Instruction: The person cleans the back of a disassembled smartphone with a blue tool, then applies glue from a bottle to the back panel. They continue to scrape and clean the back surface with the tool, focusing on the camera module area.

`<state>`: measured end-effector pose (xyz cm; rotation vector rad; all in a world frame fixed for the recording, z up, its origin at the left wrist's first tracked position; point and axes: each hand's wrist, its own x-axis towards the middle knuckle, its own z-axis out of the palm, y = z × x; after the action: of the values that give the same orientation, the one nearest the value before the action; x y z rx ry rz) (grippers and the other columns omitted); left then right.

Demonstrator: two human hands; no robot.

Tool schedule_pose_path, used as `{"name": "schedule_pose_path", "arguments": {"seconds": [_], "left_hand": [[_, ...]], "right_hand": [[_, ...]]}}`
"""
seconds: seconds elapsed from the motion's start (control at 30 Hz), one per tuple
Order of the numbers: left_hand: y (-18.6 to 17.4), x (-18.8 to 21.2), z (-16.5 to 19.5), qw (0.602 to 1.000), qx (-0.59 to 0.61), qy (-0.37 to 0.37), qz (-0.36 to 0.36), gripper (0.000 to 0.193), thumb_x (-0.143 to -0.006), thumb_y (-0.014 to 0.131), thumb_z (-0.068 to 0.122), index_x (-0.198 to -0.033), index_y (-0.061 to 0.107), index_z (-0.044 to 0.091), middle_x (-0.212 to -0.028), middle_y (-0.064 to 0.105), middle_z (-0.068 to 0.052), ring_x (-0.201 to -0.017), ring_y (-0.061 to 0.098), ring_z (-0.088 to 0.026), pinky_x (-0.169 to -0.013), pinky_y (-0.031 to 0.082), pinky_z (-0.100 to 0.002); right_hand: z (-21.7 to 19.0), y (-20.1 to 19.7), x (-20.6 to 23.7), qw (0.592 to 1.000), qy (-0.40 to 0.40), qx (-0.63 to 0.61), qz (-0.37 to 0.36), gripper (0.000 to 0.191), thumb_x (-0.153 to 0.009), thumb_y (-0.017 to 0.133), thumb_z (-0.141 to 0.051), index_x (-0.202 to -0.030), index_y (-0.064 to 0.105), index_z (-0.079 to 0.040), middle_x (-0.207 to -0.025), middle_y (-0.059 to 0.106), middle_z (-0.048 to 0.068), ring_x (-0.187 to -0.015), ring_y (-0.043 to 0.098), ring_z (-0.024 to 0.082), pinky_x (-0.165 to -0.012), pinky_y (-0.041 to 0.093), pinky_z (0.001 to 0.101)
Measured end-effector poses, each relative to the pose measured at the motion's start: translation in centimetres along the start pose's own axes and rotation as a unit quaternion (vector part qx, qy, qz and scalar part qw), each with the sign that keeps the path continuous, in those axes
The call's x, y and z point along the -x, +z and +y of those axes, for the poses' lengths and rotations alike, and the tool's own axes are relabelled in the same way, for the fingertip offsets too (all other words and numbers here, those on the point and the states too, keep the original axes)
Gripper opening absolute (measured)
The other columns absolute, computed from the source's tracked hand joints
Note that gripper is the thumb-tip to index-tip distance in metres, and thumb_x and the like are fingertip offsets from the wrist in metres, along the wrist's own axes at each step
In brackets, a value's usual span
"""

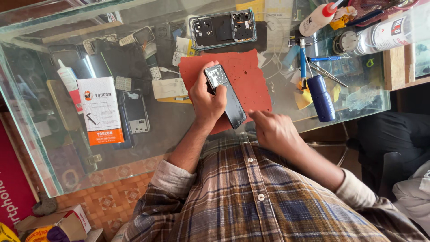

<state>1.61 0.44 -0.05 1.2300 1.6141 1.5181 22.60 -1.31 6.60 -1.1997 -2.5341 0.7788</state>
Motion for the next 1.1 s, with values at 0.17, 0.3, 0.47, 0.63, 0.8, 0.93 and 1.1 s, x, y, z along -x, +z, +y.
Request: {"name": "schedule_pose_path", "arguments": {"seconds": [0.17, 0.3, 0.47, 0.63, 0.8, 0.93, 1.1], "left_hand": [[0.1, 0.0, -0.2, 0.999, 0.004, 0.048, 0.006, 0.05, -0.086, 0.056, -0.001, -0.136, 0.057, -0.007, -0.131, 0.072, -0.02, -0.118, 0.073, -0.024, -0.104, 0.057, -0.034], [0.0, 0.0, -0.1, 1.0, 0.012, 0.025, 0.001, 0.051, -0.084, 0.057, 0.0, -0.135, 0.056, -0.007, -0.13, 0.072, -0.02, -0.111, 0.074, -0.022, -0.099, 0.058, -0.033], [0.0, 0.0, -0.1, 1.0, 0.016, 0.012, 0.0, 0.051, -0.085, 0.056, 0.0, -0.135, 0.056, -0.008, -0.129, 0.073, -0.02, -0.109, 0.075, -0.022, -0.097, 0.058, -0.032], [0.1, 0.0, -0.4, 0.999, 0.018, 0.027, -0.001, 0.051, -0.086, 0.056, -0.001, -0.137, 0.055, -0.007, -0.13, 0.072, -0.02, -0.113, 0.075, -0.023, -0.1, 0.059, -0.034], [0.0, -0.1, -0.5, 1.0, 0.009, 0.029, -0.002, 0.053, -0.084, 0.057, -0.001, -0.136, 0.055, -0.006, -0.128, 0.072, -0.021, -0.114, 0.075, -0.025, -0.101, 0.058, -0.035], [0.0, -0.1, -0.4, 0.999, 0.005, 0.036, 0.0, 0.053, -0.083, 0.057, 0.0, -0.136, 0.056, -0.005, -0.127, 0.073, -0.02, -0.115, 0.075, -0.027, -0.102, 0.059, -0.035], [-0.1, -0.1, -0.1, 1.0, -0.005, 0.001, -0.006, 0.053, -0.082, 0.057, 0.001, -0.135, 0.058, -0.004, -0.118, 0.075, -0.018, -0.109, 0.077, -0.026, -0.098, 0.06, -0.035]], "right_hand": [[-0.4, -0.1, 1.4, 0.999, 0.034, 0.012, -0.024, 0.031, -0.086, 0.059, -0.002, -0.117, 0.066, -0.003, -0.085, 0.07, 0.018, -0.065, 0.068, 0.039, -0.055, 0.052, 0.0501], [-0.5, 0.4, 1.2, 0.996, 0.043, 0.066, -0.044, 0.035, -0.084, 0.059, -0.002, -0.118, 0.066, -0.004, -0.083, 0.07, 0.016, -0.065, 0.069, 0.038, -0.054, 0.053, 0.0498], [0.0, 1.6, -0.5, 0.998, 0.03, 0.062, 0.005, 0.032, -0.088, 0.06, -0.003, -0.12, 0.065, -0.004, -0.082, 0.068, 0.016, -0.062, 0.067, 0.038, -0.051, 0.051, 0.0497], [1.2, 3.2, -4.5, 0.995, -0.01, 0.049, 0.083, 0.031, -0.091, 0.062, -0.003, -0.121, 0.063, -0.003, -0.084, 0.068, 0.016, -0.064, 0.066, 0.038, -0.052, 0.051, 0.0485], [1.8, 3.8, -8.4, 0.991, -0.025, 0.018, 0.129, 0.026, -0.094, 0.063, -0.007, -0.121, 0.063, -0.005, -0.087, 0.069, 0.015, -0.069, 0.067, 0.04, -0.055, 0.051, 0.0493], [2.3, 4.1, -10.3, 0.99, -0.03, -0.002, 0.136, 0.026, -0.095, 0.062, -0.007, -0.12, 0.065, -0.005, -0.088, 0.07, 0.014, -0.071, 0.068, 0.039, -0.057, 0.052, 0.0493], [2.5, 4.6, -11.2, 0.985, -0.053, -0.025, 0.162, 0.028, -0.093, 0.06, -0.004, -0.12, 0.066, -0.006, -0.093, 0.072, 0.013, -0.075, 0.069, 0.038, -0.06, 0.053, 0.0487]]}}
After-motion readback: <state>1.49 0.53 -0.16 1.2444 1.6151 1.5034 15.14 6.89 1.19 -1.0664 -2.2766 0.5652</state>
